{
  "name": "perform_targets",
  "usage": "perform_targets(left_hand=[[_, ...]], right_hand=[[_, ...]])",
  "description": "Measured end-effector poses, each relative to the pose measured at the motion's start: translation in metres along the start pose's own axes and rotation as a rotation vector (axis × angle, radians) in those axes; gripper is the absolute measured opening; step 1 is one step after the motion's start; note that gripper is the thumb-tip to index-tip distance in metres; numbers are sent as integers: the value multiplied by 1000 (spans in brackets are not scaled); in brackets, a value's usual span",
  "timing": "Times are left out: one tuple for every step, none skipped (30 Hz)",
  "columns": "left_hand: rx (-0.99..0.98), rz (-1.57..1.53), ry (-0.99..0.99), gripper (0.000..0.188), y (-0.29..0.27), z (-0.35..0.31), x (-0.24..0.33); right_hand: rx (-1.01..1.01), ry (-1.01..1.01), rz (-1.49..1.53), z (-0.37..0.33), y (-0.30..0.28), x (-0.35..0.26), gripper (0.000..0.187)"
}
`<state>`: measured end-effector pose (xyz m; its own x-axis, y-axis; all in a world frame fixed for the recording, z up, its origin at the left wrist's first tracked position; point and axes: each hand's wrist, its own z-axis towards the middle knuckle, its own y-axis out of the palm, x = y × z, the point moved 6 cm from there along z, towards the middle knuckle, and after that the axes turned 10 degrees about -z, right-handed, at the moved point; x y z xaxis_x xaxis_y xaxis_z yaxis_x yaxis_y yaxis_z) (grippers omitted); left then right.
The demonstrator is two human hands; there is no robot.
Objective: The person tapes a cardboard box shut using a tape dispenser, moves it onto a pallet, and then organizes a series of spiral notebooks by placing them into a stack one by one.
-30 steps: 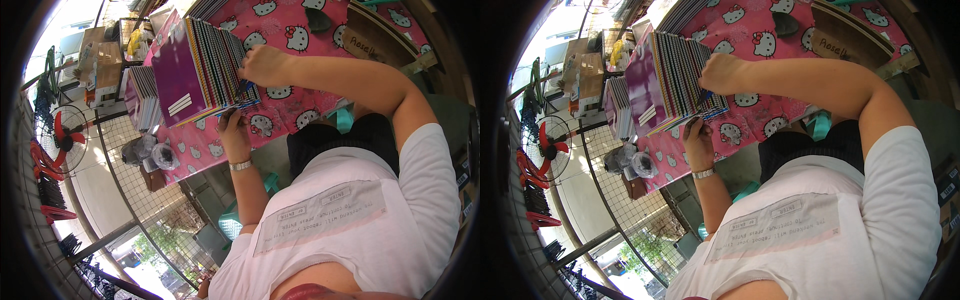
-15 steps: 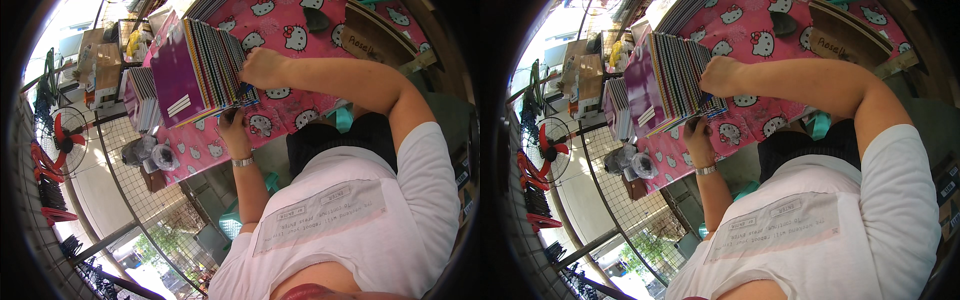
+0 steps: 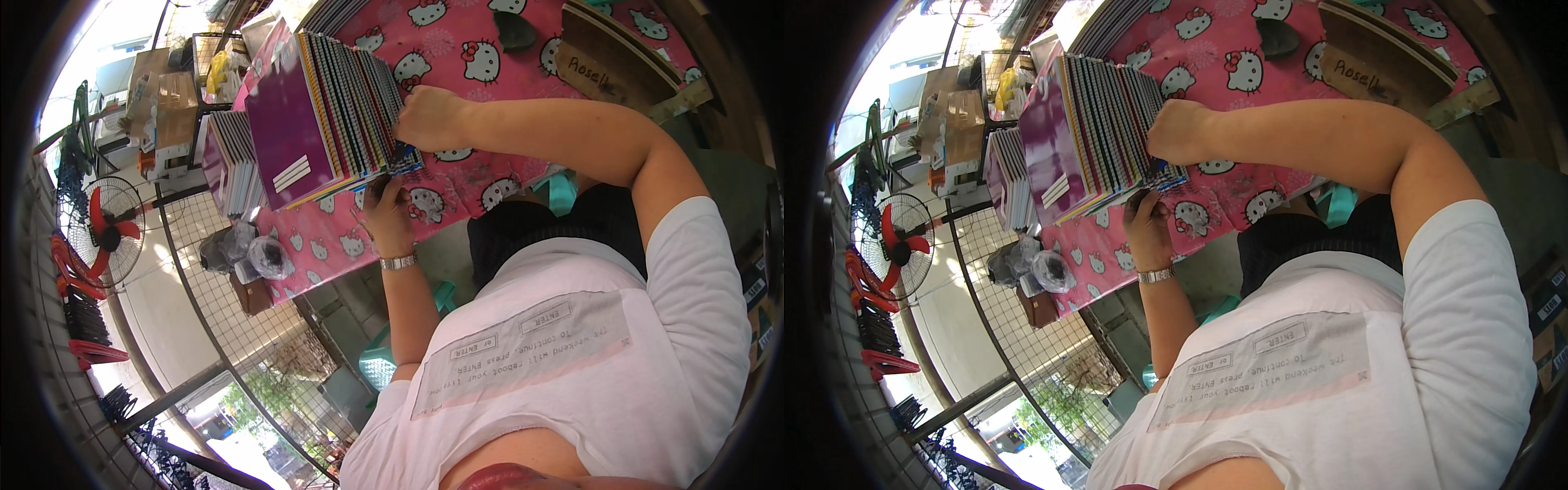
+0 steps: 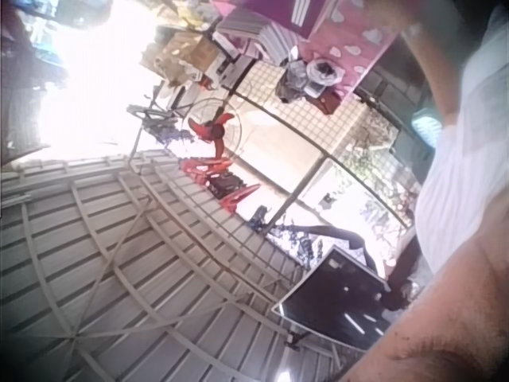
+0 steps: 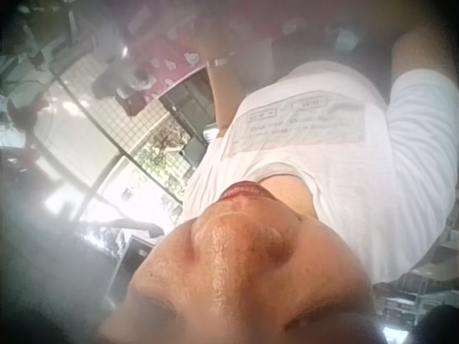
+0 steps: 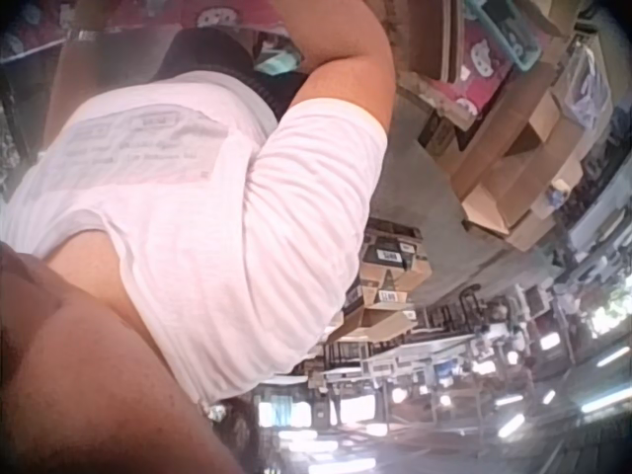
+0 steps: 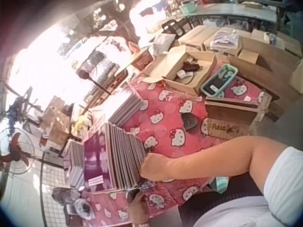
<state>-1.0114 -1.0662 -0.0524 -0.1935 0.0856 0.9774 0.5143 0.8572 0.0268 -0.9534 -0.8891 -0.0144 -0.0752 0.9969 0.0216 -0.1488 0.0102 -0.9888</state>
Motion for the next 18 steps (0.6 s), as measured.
perform_targets(left_hand=[[4, -13, 23, 11, 1, -1, 1], [8, -25, 46, 11, 1, -4, 2], [12, -38, 68, 11, 2, -6, 4], [45, -153, 10, 11, 3, -6, 2], [78, -268, -48, 12, 4, -6, 0], [113, -380, -106, 13, 6, -7, -1], [110, -351, -108, 13, 9, -7, 0], [105, -322, -111, 13, 13, -6, 0], [112, -295, -112, 14, 12, -6, 0], [94, -192, -91, 14, 10, -5, 1], [76, -89, -71, 14, 9, -3, 1], [53, 14, -51, 15, 9, -2, 1], [65, -6, -55, 14, 7, -1, -1], [78, -27, -58, 14, 6, -1, -3], [86, -49, -61, 14, 6, -1, -5], [37, 114, 52, 14, 6, -1, 0], [-11, 276, 166, 15, 5, -4, 4], [-6, 223, 158, 15, 4, -4, 4]], right_hand=[[4, 10, 1, -1, 3, 3, 15], [8, 19, 2, -2, 6, 6, 15], [118, 18, -36, -6, 6, 9, 15], [228, 17, -74, -11, 5, 11, 15], [337, 16, -112, -14, 5, 12, 16], [450, 7, -120, -15, 3, 12, 16], [562, -2, -129, -16, 1, 10, 16], [675, -10, -139, -18, 0, 10, 16], [555, -19, -131, -12, 0, 6, 16], [435, -27, -123, -7, 1, 0, 17], [315, -35, -116, -2, 2, -4, 17], [182, -33, -87, 1, 2, -4, 17], [49, -32, -57, 3, 1, -4, 17], [-85, -31, -27, 3, 3, -4, 18], [-75, -10, -7, 2, 5, -2, 18], [-66, 11, 12, 0, 7, 1, 19], [-56, 30, 32, -2, 9, 3, 20], [12, 33, -15, -5, 12, 6, 19]])
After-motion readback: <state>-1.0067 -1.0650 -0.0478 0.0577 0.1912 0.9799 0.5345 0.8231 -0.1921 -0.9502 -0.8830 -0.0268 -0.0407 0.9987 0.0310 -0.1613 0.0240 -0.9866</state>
